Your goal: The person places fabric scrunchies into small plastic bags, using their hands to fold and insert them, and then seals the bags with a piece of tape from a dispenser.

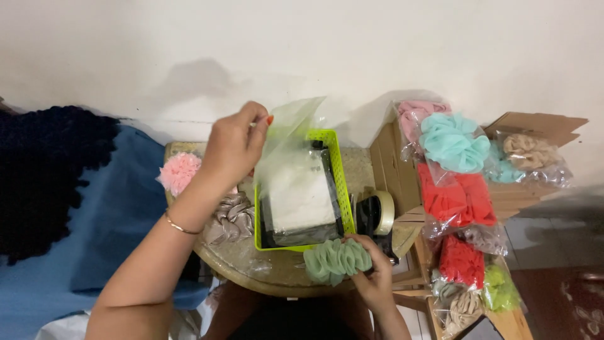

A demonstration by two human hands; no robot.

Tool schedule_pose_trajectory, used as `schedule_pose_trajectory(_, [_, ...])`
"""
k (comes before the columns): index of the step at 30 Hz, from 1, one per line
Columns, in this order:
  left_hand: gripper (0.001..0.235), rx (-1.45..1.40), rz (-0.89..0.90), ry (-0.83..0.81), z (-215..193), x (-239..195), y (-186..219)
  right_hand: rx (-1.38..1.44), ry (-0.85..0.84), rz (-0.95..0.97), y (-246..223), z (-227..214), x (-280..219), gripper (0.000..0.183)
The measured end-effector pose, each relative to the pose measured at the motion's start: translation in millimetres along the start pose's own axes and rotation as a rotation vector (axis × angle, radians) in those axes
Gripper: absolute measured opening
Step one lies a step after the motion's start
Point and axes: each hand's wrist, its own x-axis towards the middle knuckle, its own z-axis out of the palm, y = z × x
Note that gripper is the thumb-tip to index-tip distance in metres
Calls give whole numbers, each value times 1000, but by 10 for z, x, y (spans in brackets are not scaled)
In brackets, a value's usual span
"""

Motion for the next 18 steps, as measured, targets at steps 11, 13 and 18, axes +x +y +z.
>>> schedule_pose_trajectory(11, [8,-277,-47,52,-100,5,187,-110,-74,-116,-311,125,245,72])
schedule_pose_trajectory(13, [10,-251,-167,-12,9,2,211,-119,-94,-111,-373,156,306,79])
schedule_pose_trajectory(18, [8,-101,174,-74,354,-53,-12,-225,-303,-252,-658,151,452,70])
